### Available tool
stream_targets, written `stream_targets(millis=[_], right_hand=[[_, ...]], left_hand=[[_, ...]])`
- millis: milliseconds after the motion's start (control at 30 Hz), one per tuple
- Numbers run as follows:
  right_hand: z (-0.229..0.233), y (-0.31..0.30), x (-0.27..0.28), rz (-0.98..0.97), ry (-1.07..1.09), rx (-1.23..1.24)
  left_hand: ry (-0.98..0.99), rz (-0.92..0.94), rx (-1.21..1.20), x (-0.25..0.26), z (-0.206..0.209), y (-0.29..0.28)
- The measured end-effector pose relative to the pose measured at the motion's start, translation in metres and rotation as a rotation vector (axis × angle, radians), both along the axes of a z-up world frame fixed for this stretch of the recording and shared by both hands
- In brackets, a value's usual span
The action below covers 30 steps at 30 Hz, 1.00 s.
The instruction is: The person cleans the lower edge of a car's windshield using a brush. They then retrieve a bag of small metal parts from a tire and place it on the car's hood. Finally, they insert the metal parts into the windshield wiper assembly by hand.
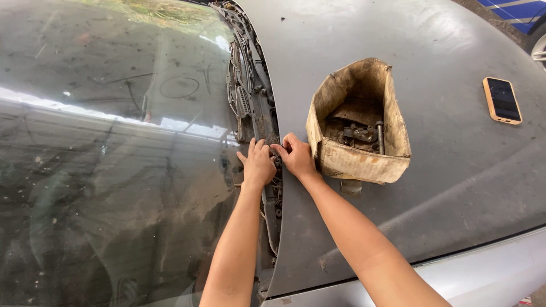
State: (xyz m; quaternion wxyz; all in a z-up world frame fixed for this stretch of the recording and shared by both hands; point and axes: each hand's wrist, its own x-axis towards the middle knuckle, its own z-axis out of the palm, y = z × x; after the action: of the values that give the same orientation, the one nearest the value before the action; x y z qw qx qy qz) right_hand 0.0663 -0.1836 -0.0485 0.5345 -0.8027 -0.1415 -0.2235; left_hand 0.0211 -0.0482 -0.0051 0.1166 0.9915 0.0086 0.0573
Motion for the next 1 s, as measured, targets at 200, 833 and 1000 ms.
stream_targets(millis=[200, 833, 1000], right_hand=[[0.007, -0.002, -0.001, -0.006, 0.013, -0.045], [0.14, -0.119, -0.102, -0.458, -0.146, 0.146], [0.14, -0.161, -0.092, -0.498, -0.189, 0.095]], left_hand=[[-0.23, -0.024, 0.154, -0.004, -0.019, -0.005], [-0.712, -0.141, -0.537, -0.024, 0.083, -0.123], [-0.754, -0.36, -0.454, -0.009, 0.072, -0.155]])
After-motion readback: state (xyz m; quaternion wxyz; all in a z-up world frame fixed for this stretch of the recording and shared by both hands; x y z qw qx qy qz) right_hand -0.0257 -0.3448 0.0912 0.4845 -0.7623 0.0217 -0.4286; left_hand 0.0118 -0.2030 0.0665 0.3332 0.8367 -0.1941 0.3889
